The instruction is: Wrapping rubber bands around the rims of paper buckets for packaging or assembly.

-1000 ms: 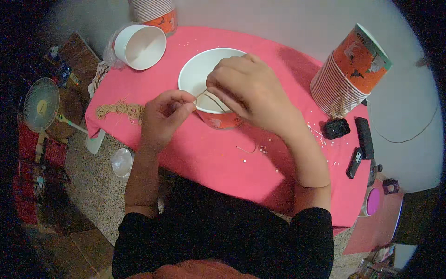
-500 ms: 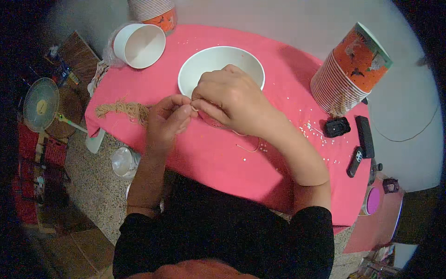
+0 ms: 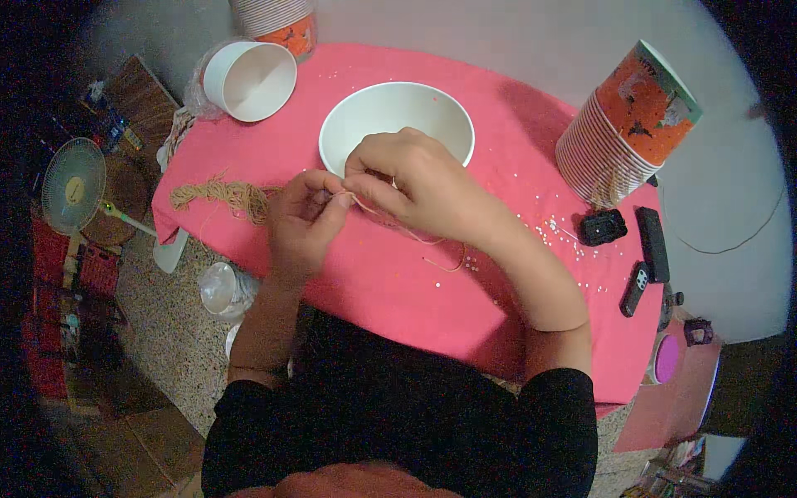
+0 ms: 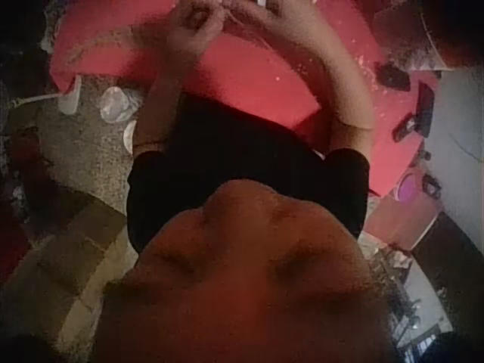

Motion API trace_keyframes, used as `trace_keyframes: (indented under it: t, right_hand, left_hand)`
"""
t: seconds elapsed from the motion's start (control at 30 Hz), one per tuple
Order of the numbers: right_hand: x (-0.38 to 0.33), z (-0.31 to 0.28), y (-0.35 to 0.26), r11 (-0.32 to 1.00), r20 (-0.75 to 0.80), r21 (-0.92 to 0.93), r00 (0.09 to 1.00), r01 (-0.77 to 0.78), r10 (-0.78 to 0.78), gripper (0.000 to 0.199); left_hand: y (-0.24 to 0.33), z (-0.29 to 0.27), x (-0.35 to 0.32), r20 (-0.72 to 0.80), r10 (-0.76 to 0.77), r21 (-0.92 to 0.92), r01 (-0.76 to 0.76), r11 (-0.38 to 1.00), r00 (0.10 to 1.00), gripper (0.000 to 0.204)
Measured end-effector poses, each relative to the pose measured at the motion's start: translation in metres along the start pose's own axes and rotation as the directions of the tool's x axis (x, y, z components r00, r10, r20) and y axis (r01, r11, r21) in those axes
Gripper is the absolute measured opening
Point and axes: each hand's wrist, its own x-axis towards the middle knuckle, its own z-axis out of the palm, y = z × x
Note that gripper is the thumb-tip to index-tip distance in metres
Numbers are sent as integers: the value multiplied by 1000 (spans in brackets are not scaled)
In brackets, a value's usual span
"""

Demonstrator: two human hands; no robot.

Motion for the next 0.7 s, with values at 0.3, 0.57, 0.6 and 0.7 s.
trace_keyframes:
  t: [0.3, 0.57, 0.6, 0.7]
  right_hand:
    - [0, -2, -4, 994, 36, 81, 997, -70, 67, 18]
    - [-3, -2, -4, 939, 74, 255, 973, -231, 220, 16]
    - [-2, -2, -4, 956, 47, 211, 979, -202, 197, 16]
    - [-1, -1, -4, 977, 17, 157, 990, -141, 140, 14]
  left_hand:
    - [-13, 1, -1, -68, 260, 138, -249, 959, 963, 10]
    - [-15, 3, -4, -89, 239, 152, -224, 963, 967, 8]
    - [-14, 3, -4, -88, 239, 152, -224, 963, 967, 8]
    - [-11, 3, -4, -115, 187, 110, -174, 979, 976, 8]
